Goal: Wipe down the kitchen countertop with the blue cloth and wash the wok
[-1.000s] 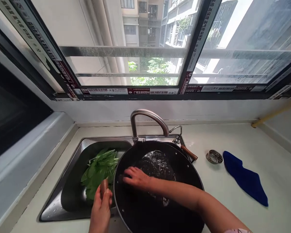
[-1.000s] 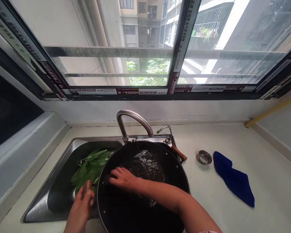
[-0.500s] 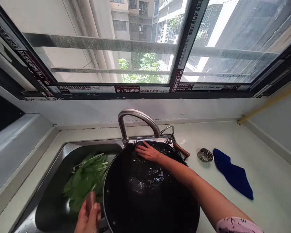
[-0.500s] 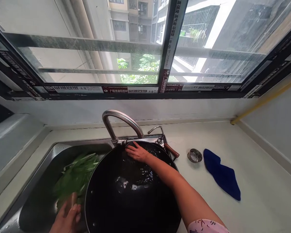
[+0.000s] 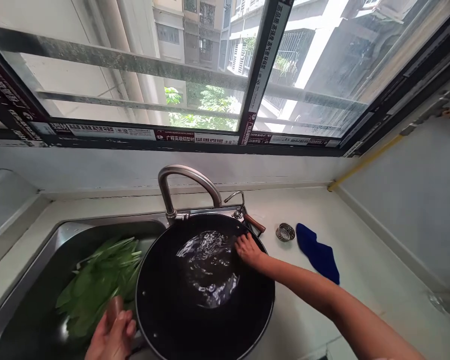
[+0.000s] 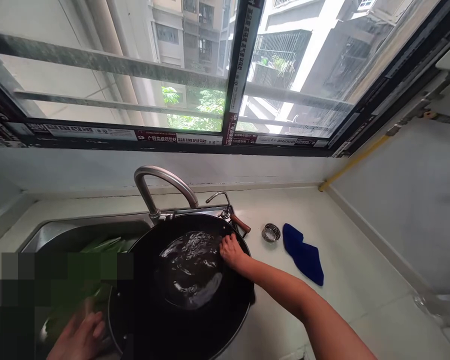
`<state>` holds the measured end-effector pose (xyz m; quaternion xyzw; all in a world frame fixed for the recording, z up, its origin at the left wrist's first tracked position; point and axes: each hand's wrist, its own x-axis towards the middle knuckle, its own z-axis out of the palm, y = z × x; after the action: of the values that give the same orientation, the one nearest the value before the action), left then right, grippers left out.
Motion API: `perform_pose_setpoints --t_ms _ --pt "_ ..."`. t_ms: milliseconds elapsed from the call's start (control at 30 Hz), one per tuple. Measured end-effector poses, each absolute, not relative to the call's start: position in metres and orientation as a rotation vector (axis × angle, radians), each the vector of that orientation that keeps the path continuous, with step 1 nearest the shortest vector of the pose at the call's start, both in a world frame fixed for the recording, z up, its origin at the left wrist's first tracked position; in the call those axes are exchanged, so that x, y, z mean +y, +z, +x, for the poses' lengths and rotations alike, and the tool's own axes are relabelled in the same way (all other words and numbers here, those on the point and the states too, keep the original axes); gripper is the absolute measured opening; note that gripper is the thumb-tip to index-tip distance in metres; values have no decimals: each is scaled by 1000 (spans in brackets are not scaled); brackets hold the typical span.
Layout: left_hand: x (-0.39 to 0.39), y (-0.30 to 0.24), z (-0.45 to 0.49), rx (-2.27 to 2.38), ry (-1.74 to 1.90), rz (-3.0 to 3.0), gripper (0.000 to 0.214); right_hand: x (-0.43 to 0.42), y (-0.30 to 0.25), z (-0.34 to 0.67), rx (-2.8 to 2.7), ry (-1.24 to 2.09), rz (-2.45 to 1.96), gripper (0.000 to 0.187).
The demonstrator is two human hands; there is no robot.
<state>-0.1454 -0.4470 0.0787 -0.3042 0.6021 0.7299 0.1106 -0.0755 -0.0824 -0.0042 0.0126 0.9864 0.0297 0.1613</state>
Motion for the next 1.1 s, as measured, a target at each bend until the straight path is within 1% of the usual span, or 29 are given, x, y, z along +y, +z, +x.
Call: perform_pose_setpoints --t_ms 167,267,333,400,433,500,567,600,667,767,867,1000,1100 --pt "-438 103 -146 1698 2106 -1032 43 -132 5 -28 2588 -76 -96 33" --pt "-440 102 -146 1707 2082 -997 45 -142 14 -14 2450 -305 -329 42" --pt "-444 96 -146 1712 2063 -942 50 -129 24 -9 2395 -362 -402 52" --pt "-446 89 -145 1735 2045 -881 53 -103 37 -9 2417 -240 -355 58" --pt "-446 87 -145 1753 2035 -869 54 -89 42 -13 2445 -147 -321 58" --pt "-445 85 -143 1807 2008 -878 56 -65 47 -30 2493 15 -292 51" --pt "-442 87 -142 1852 1981 -891 58 -52 43 -59 2537 114 -271 39" --pt "-441 89 -141 1869 1962 -874 58 -50 39 -76 2559 144 -262 35" --pt "-438 93 -140 1893 1924 -811 59 -55 29 -112 2607 186 -274 31" --pt "-437 96 -139 1900 1915 -792 62 -68 16 -162 2689 216 -375 34" --pt "-437 92 -139 1882 1924 -859 63 -67 13 -190 2741 238 -479 35" --pt "-439 84 -139 1780 2033 -896 51 -38 26 -177 2707 313 -516 32" --pt "-438 82 -140 1695 2090 -937 52 -19 43 -133 2658 382 -461 32"
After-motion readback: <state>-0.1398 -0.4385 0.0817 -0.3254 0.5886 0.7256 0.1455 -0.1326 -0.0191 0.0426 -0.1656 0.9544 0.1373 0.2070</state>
